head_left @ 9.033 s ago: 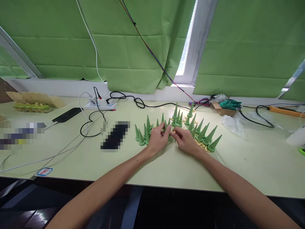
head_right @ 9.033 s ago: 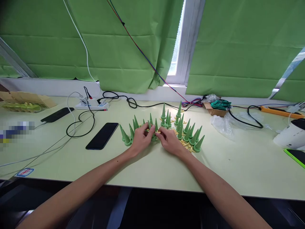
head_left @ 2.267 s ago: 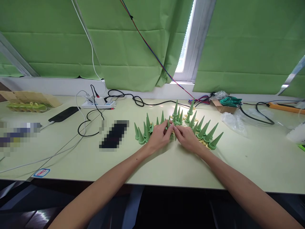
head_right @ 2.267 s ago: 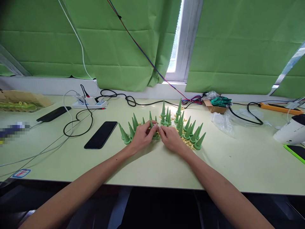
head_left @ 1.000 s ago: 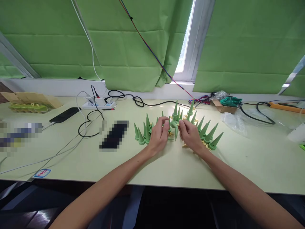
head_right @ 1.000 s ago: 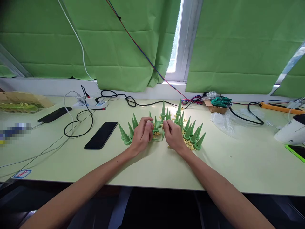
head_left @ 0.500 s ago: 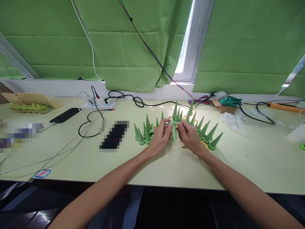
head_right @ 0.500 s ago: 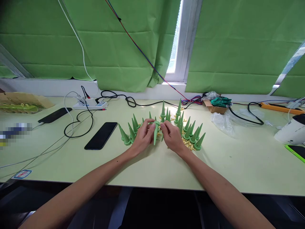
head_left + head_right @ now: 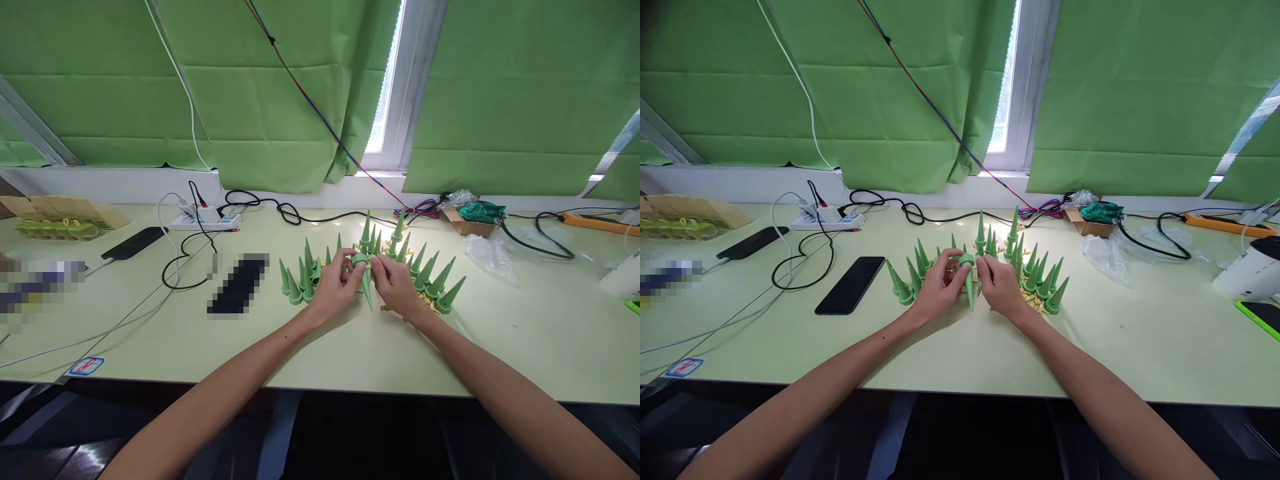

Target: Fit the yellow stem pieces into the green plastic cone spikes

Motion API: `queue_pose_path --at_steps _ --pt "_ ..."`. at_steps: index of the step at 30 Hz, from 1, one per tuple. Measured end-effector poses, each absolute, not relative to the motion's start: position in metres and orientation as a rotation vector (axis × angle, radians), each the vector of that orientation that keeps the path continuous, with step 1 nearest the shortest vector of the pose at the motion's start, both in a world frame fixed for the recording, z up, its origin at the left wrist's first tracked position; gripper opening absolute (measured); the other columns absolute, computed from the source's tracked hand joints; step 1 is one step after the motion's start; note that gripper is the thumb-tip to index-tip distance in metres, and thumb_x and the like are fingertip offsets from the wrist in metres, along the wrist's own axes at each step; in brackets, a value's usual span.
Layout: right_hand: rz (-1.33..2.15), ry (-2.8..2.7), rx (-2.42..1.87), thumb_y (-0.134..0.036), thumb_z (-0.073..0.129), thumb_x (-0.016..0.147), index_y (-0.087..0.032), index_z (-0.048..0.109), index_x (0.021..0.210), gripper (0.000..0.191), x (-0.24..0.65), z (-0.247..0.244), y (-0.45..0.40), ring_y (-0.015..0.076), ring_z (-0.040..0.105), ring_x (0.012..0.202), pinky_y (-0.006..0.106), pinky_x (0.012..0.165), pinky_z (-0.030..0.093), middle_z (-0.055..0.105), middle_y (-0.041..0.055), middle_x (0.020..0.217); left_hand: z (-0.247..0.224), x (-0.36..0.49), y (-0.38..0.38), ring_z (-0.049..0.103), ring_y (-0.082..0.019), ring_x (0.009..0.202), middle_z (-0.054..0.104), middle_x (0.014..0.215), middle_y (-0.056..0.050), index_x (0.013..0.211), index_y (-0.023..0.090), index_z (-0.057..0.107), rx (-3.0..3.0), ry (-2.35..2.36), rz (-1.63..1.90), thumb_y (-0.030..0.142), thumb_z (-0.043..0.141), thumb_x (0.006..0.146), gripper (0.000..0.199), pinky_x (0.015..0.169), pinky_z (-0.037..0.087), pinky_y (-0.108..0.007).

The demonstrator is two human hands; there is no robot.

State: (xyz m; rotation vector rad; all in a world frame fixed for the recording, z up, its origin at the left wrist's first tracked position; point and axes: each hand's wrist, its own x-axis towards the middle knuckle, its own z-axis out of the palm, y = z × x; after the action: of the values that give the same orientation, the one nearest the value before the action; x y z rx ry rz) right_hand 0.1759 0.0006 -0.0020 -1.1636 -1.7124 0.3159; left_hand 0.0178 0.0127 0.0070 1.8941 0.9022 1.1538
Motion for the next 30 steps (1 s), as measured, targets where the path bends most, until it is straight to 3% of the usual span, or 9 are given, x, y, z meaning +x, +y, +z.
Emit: queue_pose_path --at_steps 13,21,27,30 --pt "0.255 -1.698 -1.212 -0.040 0.034 0.098 -0.022 0.028 0.056 0.046 0.176 -0.001 0.003 0.0114 0.032 0.046 0.030 0.050 0.025 0.034 -0.0031 0.047 0.003 0.017 0.014 0.040 -0.003 0.047 0.050 0.084 0.003 0.119 0.024 0.045 1.993 0.883 1.142 0.041 0.056 0.090 0.036 0.047 0.031 -0.019" --pt "0.423 -1.616 -1.231 -0.045 0.035 0.098 -0.023 0.031 0.053 0.050 0.175 0.000 0.002 0.0118 0.036 0.045 0.028 0.048 0.029 0.036 -0.0026 0.042 0.002 0.016 0.016 0.039 -0.001 0.046 0.056 0.098 -0.002 0.123 0.024 0.042 2.066 0.910 1.167 0.036 0.057 0.090 0.038 0.052 0.035 -0.020" --pt "0.498 -1.534 -1.176 -0.050 0.036 0.098 -0.023 0.036 0.057 0.049 0.174 0.000 0.001 0.0121 0.037 0.045 0.028 0.046 0.031 0.040 -0.0022 0.046 0.009 0.020 0.011 0.038 0.000 0.045 0.054 0.103 -0.003 0.123 0.024 0.040 1.977 0.922 1.176 0.044 0.056 0.089 0.042 0.046 0.032 -0.019" --pt "0.511 -1.499 -1.140 -0.052 0.037 0.098 -0.023 0.038 0.061 0.047 0.175 -0.001 0.002 0.0123 0.039 0.046 0.028 0.046 0.032 0.042 -0.0023 0.050 0.012 0.020 0.010 0.038 -0.002 0.045 0.054 0.097 -0.001 0.114 0.023 0.041 1.889 0.912 1.204 0.048 0.053 0.091 0.036 0.044 0.030 -0.020"
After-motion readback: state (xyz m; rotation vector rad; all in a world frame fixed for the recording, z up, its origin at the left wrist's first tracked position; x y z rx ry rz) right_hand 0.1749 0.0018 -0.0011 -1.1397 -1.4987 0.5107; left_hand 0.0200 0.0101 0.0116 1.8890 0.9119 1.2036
